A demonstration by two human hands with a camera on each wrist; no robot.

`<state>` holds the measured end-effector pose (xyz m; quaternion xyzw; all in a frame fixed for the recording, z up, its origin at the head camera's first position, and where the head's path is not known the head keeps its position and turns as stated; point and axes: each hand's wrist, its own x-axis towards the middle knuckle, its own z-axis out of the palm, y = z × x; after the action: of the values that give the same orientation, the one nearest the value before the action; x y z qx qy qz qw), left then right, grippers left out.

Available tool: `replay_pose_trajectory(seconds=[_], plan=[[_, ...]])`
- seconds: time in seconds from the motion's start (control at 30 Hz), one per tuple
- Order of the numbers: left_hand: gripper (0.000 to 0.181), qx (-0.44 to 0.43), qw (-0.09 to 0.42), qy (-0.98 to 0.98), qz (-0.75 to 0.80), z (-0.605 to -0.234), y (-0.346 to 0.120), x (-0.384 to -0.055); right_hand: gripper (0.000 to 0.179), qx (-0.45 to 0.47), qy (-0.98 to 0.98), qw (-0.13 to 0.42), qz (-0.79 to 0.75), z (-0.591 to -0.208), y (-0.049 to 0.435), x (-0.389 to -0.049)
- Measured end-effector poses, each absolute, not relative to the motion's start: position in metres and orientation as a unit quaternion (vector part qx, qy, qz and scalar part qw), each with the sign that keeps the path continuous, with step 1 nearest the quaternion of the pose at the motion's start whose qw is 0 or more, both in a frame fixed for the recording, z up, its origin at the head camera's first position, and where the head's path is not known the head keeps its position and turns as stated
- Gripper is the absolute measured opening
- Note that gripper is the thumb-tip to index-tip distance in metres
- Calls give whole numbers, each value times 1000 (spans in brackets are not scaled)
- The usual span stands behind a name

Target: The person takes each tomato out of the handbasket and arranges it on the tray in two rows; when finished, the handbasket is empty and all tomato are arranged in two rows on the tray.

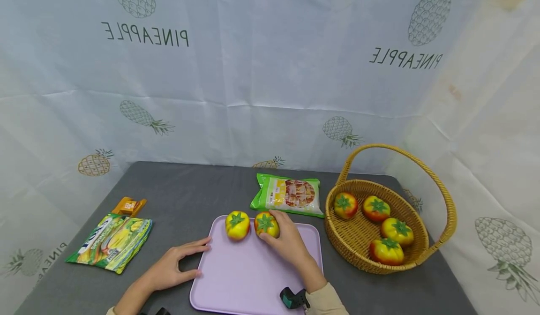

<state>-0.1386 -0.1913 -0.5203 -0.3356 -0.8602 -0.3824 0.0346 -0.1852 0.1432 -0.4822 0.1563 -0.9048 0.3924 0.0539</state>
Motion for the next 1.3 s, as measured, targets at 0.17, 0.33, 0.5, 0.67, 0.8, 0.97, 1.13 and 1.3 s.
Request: replay_pose_trajectory(seconds=[0.17, 0.33, 0.5, 0.67, 0.8, 0.97, 1.13, 1.3], plan=[[48, -333, 36, -859, -386, -521, -191, -139, 69, 160, -905, 49, 391, -483, 142, -185], [48, -334, 32, -860, -384, -519, -191, -138, 69, 164, -905, 45, 390, -483, 142, -184], [49, -334, 30, -860, -384, -518, -191, -138, 68, 169, -905, 43, 388, -483, 143, -183], [49, -332, 29, -860, -388, -518, -191, -138, 69, 174, -906, 38, 384, -483, 143, -184], [49, -329, 26, -860, -390, -516, -190, -137, 70, 177, -907, 31, 381, -484, 143, -184], [49, -327, 22, -860, -390, -515, -190, -136, 72, 185, -906, 29, 379, -484, 143, -184], [48, -324, 15, -862, -389, -515, -190, -136, 76, 188, -904, 27, 383, -483, 144, -183], [48, -324, 12, -864, -385, -516, -190, -137, 78, 175, -904, 24, 390, -483, 144, -182]])
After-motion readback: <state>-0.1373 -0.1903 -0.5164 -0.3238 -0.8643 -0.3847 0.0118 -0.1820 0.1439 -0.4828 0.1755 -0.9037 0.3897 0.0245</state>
